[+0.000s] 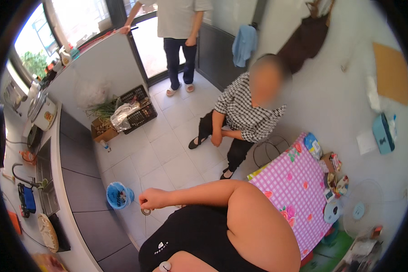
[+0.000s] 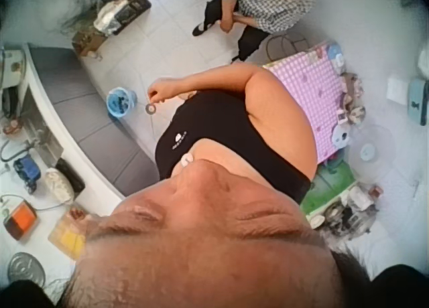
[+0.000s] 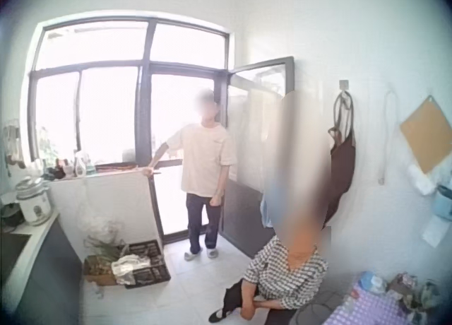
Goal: The person puts dumplings into a steamer, stirs a pot of boiling water with a ladle, and then scoops the cooked dumplings from the pot into a bowl.
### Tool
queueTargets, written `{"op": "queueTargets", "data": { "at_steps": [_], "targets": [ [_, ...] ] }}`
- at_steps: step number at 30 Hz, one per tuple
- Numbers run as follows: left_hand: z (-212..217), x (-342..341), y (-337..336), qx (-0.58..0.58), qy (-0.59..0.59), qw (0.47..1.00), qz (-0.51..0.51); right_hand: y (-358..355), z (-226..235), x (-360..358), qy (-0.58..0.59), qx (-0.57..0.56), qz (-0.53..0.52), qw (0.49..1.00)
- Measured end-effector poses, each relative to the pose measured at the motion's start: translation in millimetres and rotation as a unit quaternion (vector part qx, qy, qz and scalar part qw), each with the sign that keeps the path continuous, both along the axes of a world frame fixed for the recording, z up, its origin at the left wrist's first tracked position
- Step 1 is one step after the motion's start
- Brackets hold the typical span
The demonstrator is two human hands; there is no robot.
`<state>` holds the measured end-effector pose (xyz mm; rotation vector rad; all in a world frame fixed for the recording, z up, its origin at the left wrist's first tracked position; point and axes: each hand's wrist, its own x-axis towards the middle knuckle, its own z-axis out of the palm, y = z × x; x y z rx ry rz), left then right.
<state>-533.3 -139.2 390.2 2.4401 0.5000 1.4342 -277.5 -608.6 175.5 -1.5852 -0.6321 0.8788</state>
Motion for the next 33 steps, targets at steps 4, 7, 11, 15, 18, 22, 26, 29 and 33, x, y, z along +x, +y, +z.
{"op": "queueTargets", "data": {
  "at_steps": [4,7,11,15,18,22,26,29,33],
  "targets": [
    [36.7,109.1,60.7,-0.23,0.038,0.956,-0.178,38.5,-1.7,83.8,-0.019,0.019,-0.006,1.0],
    [99.9,218.6,197.4,-0.359,-0.09,0.915,-0.162,48.5,18.7,141.9,-0.026,-0.044,-0.03,0.998],
    [204.2,291.1,229.0,-0.4,-0.313,0.859,-0.058,87.2,30.1,205.2,0.046,-0.033,-0.019,0.998],
    [211.9,312.1,251.6,-0.417,-0.249,0.865,-0.122,121.7,16.8,275.5,0.034,-0.029,0.035,0.998],
    [178.6,375.6,222.3,-0.195,-0.042,0.972,0.124,162.8,19.2,349.5,0.034,-0.001,0.047,0.998],
    [76.0,427.8,114.3,-0.349,0.289,0.891,-0.033,236.4,31.4,424.7,0.07,0.042,0.102,0.991],
    [-41.2,429.4,44.1,0.114,0.558,0.821,-0.038,327.6,56.0,470.6,0.05,0.057,0.198,0.977],
    [-119.7,405.3,30.7,-0.013,0.512,0.858,-0.038,399.2,85.6,476.2,0.038,0.067,0.254,0.964],
    [-211.1,359.5,50.9,-0.092,0.579,0.807,0.074,497.5,119.0,468.1,0.007,0.044,0.337,0.941]
  ]
}}
